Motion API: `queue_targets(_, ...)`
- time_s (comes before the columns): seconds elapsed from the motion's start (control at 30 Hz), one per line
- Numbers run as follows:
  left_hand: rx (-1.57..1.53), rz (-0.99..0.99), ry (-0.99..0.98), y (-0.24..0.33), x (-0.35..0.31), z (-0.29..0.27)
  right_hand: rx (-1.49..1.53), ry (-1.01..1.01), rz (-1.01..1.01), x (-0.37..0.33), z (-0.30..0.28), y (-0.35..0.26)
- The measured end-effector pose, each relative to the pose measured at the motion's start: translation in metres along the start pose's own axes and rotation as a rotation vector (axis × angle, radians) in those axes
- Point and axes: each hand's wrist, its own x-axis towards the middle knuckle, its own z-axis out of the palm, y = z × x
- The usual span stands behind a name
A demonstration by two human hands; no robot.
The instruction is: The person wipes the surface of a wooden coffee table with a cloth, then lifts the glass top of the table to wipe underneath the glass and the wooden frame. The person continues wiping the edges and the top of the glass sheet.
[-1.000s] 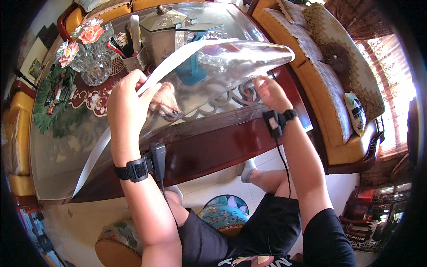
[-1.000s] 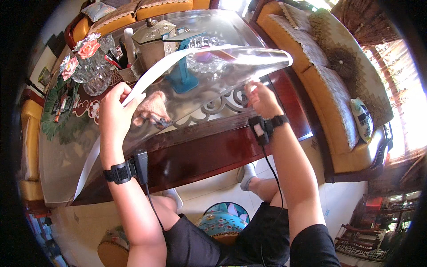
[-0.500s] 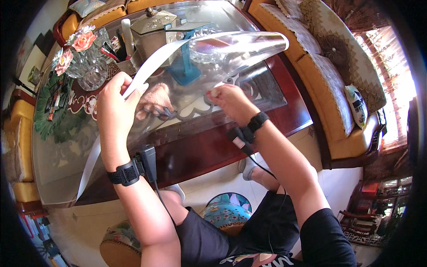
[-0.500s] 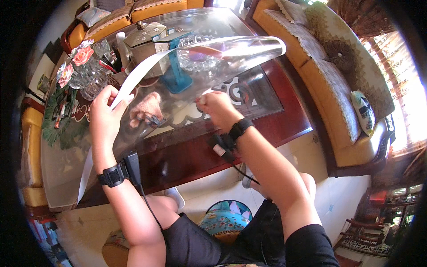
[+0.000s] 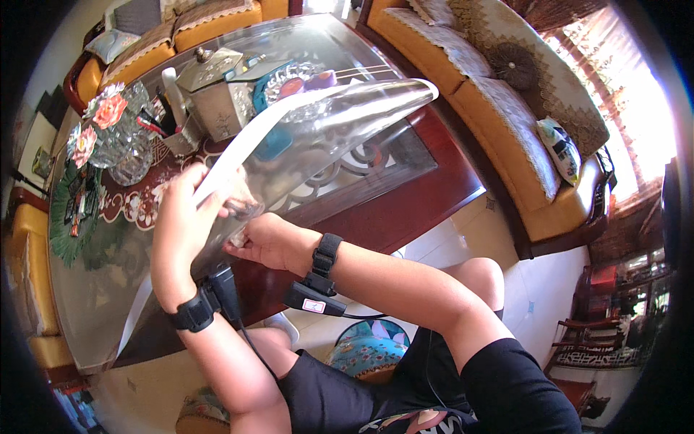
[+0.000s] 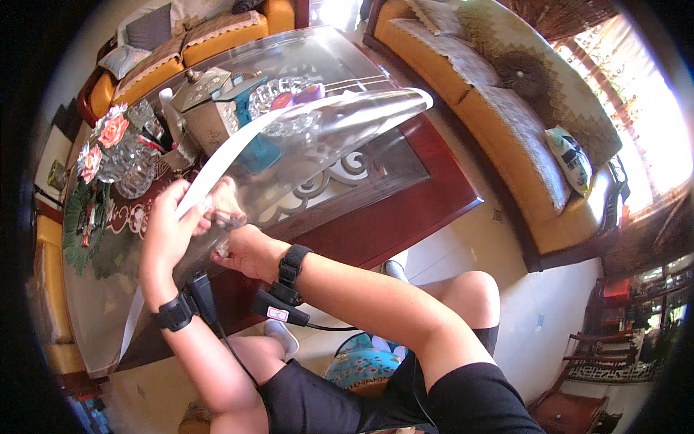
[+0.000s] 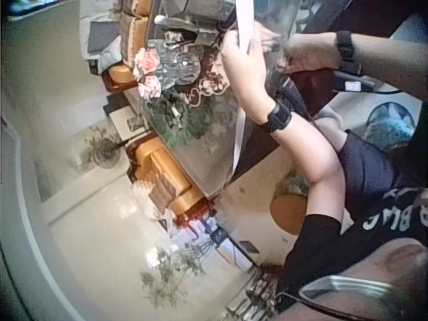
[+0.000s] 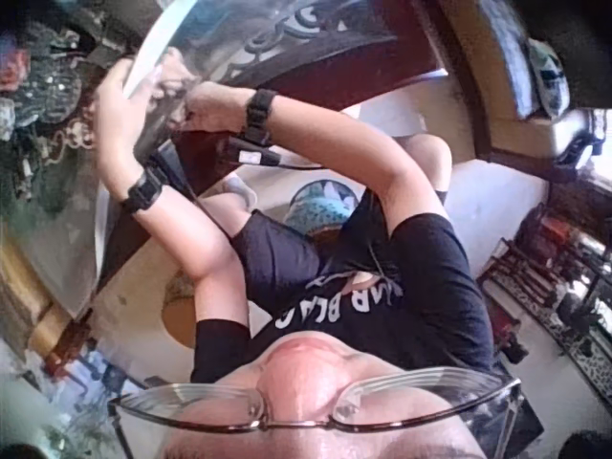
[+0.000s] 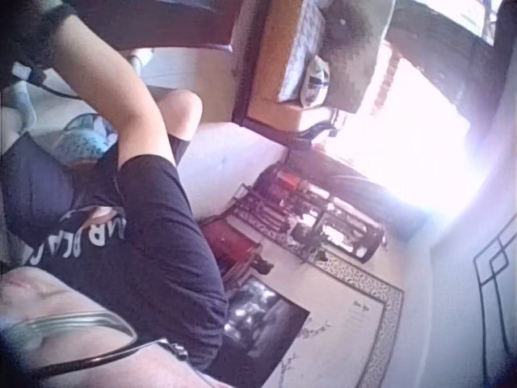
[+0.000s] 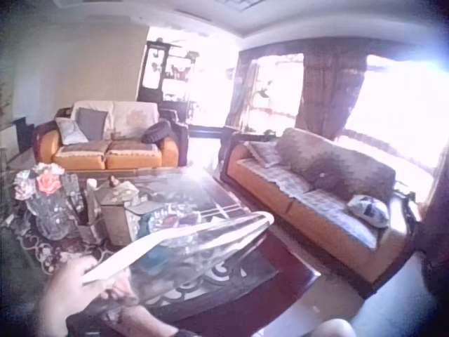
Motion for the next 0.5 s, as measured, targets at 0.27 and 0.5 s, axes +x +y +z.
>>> queue_targets(0.27, -0.020, -0.251, -0.355, -0.001, -0.018, 0.007, -0.061, 0.228, -0.082, -0.054, -0.032, -0.079)
queue_targets(0.5, 0.044, -0.145, -0.354, -0.008, -0.024, 0.020, -1.294, 0.163, -0.434, -0.070, -0.114, -0.193)
